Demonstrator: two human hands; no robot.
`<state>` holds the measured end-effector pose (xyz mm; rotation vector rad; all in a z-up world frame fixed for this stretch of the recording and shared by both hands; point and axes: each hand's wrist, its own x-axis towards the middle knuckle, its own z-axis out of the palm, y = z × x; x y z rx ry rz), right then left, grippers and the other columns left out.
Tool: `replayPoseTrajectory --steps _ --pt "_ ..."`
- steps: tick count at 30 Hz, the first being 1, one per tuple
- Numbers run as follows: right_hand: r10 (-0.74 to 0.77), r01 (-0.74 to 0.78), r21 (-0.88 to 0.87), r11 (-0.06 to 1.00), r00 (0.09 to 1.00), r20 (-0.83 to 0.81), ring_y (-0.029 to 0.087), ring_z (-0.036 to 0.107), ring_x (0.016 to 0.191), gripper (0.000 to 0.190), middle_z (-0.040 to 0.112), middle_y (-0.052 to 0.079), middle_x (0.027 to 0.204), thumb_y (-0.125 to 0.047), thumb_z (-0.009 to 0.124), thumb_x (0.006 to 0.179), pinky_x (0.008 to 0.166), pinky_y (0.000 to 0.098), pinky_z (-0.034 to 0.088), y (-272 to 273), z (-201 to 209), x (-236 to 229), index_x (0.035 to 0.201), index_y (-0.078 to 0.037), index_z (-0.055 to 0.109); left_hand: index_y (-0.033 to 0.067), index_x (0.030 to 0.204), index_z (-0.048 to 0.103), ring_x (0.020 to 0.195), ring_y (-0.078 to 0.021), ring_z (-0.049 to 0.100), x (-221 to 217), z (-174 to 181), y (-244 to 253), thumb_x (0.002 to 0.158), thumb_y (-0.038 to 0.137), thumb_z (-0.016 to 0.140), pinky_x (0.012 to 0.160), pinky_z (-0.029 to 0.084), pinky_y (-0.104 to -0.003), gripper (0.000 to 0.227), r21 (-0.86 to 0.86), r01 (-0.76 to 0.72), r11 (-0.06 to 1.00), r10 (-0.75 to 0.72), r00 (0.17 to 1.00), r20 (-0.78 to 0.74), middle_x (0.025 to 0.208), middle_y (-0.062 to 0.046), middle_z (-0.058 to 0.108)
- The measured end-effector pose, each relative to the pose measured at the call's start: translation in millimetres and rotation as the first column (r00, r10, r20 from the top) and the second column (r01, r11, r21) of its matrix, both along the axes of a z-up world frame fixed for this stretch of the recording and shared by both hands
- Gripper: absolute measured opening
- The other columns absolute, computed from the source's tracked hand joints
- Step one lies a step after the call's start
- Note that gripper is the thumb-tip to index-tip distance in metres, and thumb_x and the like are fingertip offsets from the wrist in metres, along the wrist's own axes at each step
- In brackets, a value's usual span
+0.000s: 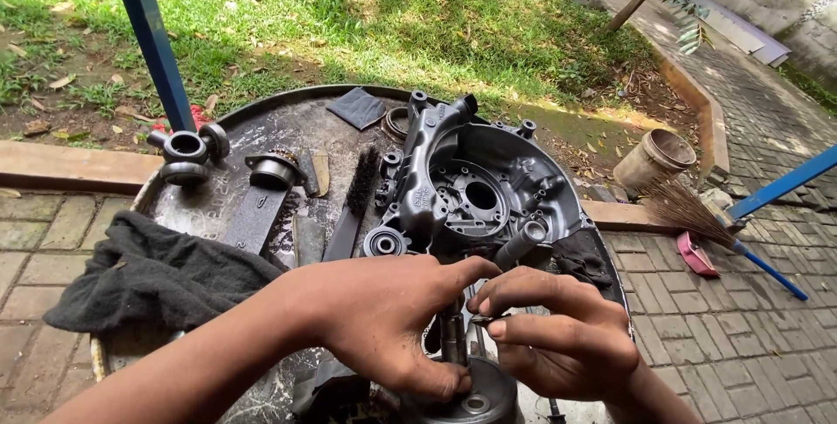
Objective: Manual sanding of a crankshaft journal using a strip of sandpaper to smooth the surface.
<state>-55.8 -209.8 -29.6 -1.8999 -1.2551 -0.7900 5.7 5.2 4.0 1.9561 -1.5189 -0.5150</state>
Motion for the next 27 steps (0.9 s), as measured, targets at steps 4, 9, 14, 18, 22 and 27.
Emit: replayPoseTrajectory --steps 4,9,14,18,22,27 --pt "0.015 -0.017 -0.081 0.997 0.999 -0.031 0.026 0.070 0.067 0.013 0.068 0.020 0.088 -0.018 0.060 0.099 0.063 0.0343 0.064 -3 3 3 0.098 -0.005 0.063 -0.0018 0.141 0.041 0.054 -0.0357 0.067 0 -4 0 0.072 0.044 0.062 0.052 0.049 -0.047 0.085 -0.015 -0.018 1.000 0.018 1.000 0.007 0.067 -0.017 0.070" --pt "0.034 -0.038 -0.145 0.989 0.999 -0.030 0.028 0.071 0.067 0.014 0.075 0.016 0.088 -0.020 0.058 0.101 0.066 0.0348 0.064 3 11 1 0.099 -0.007 0.062 -0.0058 0.146 0.038 0.070 -0.0426 0.072 2 -9 0 0.072 0.048 0.060 0.061 0.052 -0.049 0.093 -0.024 -0.006 1.000 0.007 0.999 0.045 0.083 -0.025 0.074" --pt "0.070 -0.082 -0.139 0.987 0.994 -0.087 0.029 0.072 0.069 0.015 0.076 0.015 0.088 -0.019 0.059 0.100 0.067 0.0354 0.064 3 18 -2 0.095 -0.006 0.062 -0.0041 0.145 0.038 0.067 -0.0433 0.071 2 -4 -1 0.074 0.048 0.060 0.058 0.050 -0.049 0.091 0.000 -0.012 1.000 0.012 0.999 0.052 0.074 -0.025 0.073" --pt "0.047 -0.056 -0.131 0.990 0.997 -0.068 0.027 0.073 0.065 0.015 0.077 0.011 0.082 -0.017 0.062 0.095 0.064 0.0327 0.064 4 18 1 0.085 -0.006 0.063 -0.0030 0.142 0.041 0.063 -0.0423 0.070 1 -4 -1 0.074 0.047 0.059 0.056 0.049 -0.050 0.087 -0.015 -0.011 1.000 0.012 0.999 0.048 0.071 -0.023 0.072" --pt "0.048 -0.057 -0.138 0.989 0.997 -0.068 0.027 0.073 0.067 0.015 0.078 0.011 0.084 -0.015 0.062 0.096 0.064 0.0324 0.064 2 18 2 0.084 -0.005 0.061 -0.0036 0.143 0.040 0.066 -0.0426 0.072 3 -6 -2 0.074 0.048 0.060 0.058 0.051 -0.050 0.088 -0.020 0.001 1.000 0.000 0.999 0.045 0.074 -0.024 0.073" --pt "0.076 -0.084 -0.143 0.986 0.996 -0.055 0.029 0.075 0.069 0.012 0.079 0.014 0.089 -0.010 0.062 0.095 0.069 0.0341 0.066 4 17 2 0.087 -0.003 0.063 0.0033 0.131 0.049 0.059 -0.0410 0.066 3 -3 1 0.072 0.044 0.061 0.054 0.046 -0.049 0.072 -0.053 0.013 0.999 -0.012 0.999 0.035 0.073 -0.019 0.072"
